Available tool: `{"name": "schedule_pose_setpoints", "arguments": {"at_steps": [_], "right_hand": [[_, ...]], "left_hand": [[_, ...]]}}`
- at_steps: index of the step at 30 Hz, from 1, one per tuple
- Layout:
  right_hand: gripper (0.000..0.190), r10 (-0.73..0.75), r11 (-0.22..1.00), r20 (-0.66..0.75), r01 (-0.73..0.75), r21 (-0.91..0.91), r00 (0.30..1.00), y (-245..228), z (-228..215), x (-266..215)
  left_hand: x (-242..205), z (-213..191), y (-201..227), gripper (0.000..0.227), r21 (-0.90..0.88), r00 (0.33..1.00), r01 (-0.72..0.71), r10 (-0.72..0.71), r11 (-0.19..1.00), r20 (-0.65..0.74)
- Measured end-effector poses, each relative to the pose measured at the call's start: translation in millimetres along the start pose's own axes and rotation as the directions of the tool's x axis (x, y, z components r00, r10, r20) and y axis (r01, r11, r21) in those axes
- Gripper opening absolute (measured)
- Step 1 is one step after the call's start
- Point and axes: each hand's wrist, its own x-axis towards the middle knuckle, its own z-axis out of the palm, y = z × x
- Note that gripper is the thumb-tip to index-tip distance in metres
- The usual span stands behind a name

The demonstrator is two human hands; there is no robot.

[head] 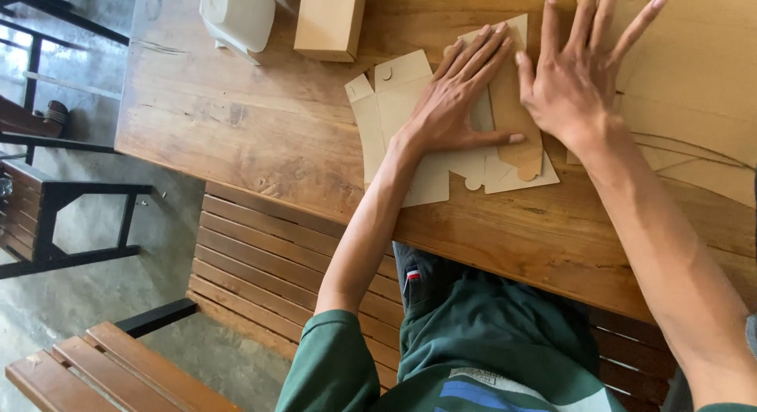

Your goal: The person folds flat cardboard box blanks into assembled boxes by hand. They repeatedly crease the pre-scored lines, fold the side flaps inward, and tuck the tabs to form the box shape. Finished boxes are stacked on the table.

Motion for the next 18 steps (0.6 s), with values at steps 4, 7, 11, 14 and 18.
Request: {"name": "schedule_pose_setpoints", "arguments": {"at_steps": [4, 7, 11, 14, 18], "right_hand": [[0.073, -0.029, 0.996, -0.060, 0.024, -0.084, 0.998, 16, 21, 0], [0.071, -0.016, 0.997, -0.060, 0.011, -0.073, 0.998, 11, 18, -4], [0.072, 0.011, 1.000, 0.017, -0.011, -0.004, 1.000, -5, -5, -17], [0.074, 0.051, 0.998, 0.081, -0.053, 0.015, 0.995, -13, -19, -27], [0.077, 0.128, 0.989, 0.187, -0.139, 0.046, 0.974, -28, -40, -39]], "left_hand": [[-1, -4, 1, 0.127, -0.063, 1.000, 0.004, -0.004, 0.998, -0.003], [0, 0, -2, 0.127, -0.062, 1.000, -0.009, 0.007, 0.998, -0.019], [0, 1, -3, 0.129, -0.067, 1.000, -0.008, 0.007, 0.998, -0.010], [1, 1, -3, 0.127, -0.054, 1.000, -0.011, 0.011, 0.998, -0.015], [-1, -1, -3, 0.125, -0.040, 1.000, -0.009, 0.008, 0.999, -0.018]]}}
